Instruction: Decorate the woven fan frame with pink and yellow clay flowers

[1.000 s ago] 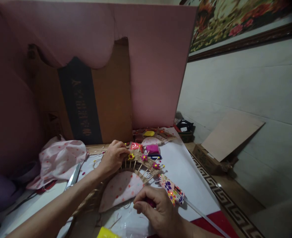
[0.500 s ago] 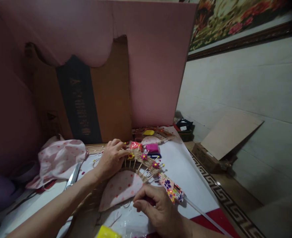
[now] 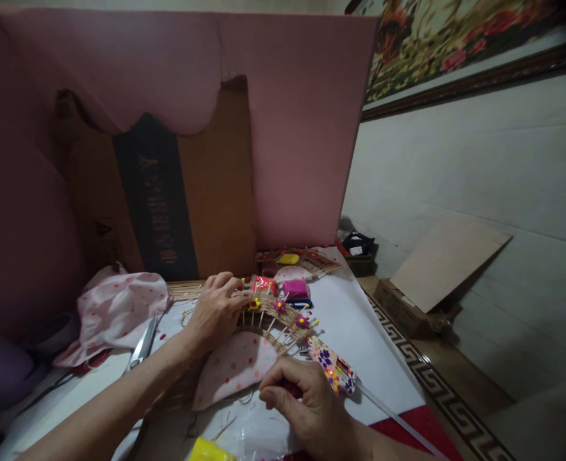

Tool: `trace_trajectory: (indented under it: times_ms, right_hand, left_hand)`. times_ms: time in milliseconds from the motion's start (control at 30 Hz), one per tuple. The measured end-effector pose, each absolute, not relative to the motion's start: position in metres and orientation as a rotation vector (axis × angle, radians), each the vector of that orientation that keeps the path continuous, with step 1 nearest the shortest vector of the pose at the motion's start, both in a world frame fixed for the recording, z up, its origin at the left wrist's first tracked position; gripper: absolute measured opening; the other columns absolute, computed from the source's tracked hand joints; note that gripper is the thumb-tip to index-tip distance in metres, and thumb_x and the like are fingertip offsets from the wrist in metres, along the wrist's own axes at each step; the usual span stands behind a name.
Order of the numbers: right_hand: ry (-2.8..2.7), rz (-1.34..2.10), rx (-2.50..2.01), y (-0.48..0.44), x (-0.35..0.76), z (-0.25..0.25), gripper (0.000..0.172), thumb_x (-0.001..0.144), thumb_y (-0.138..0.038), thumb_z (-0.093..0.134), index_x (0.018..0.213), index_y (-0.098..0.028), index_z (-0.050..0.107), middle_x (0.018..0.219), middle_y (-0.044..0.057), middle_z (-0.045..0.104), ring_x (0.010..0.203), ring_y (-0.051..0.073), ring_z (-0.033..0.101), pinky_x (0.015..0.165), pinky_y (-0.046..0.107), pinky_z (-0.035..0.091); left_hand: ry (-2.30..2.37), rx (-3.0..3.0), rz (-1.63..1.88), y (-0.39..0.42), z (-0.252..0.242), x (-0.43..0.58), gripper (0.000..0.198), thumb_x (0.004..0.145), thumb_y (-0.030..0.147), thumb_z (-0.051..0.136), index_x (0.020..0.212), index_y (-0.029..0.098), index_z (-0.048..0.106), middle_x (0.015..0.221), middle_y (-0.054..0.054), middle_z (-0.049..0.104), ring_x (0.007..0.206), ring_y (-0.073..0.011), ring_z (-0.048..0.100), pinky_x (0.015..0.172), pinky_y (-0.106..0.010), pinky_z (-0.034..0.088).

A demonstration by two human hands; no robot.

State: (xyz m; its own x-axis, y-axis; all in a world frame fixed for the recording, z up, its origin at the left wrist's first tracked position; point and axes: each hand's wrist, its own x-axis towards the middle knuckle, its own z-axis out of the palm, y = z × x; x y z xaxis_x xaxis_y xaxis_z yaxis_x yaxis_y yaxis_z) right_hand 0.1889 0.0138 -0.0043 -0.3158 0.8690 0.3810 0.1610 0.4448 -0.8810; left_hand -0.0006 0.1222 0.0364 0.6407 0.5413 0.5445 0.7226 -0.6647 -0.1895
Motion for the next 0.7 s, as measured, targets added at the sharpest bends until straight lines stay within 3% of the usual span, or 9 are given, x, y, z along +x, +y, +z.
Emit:
trace_trajectory:
  times_ms: [500,700]
  right_hand:
    - [-1.763,0.892,-0.881,0.015,0.19,-0.003,0.008,0.078,-0.016,0.062,0.071,-0.015,0.064,0.061,-0.001,0.06,0.057,0.009,0.052,0.056,0.02,0.037]
    - [-1.769,0.878,-0.873,0.014,0.19,-0.001,0.007,0.078,-0.016,0.062,0.073,-0.014,0.065,0.063,0.001,0.062,0.06,0.01,0.055,0.058,0.02,0.038]
  left_hand:
    - [-1.175,-2.594,-0.612,0.134,0.038,0.022,0.028,0.076,0.006,0.051,0.081,0.024,0.072,0.091,-0.007,0.06,0.094,-0.0242,0.043,0.083,-0.041,0.039]
    - [-1.124,-2.658,-0.588,0.128,0.042,0.017,0.021,0.074,0.019,0.06,0.093,0.023,0.069,0.096,-0.007,0.059,0.096,-0.0251,0.042,0.084,-0.041,0.038]
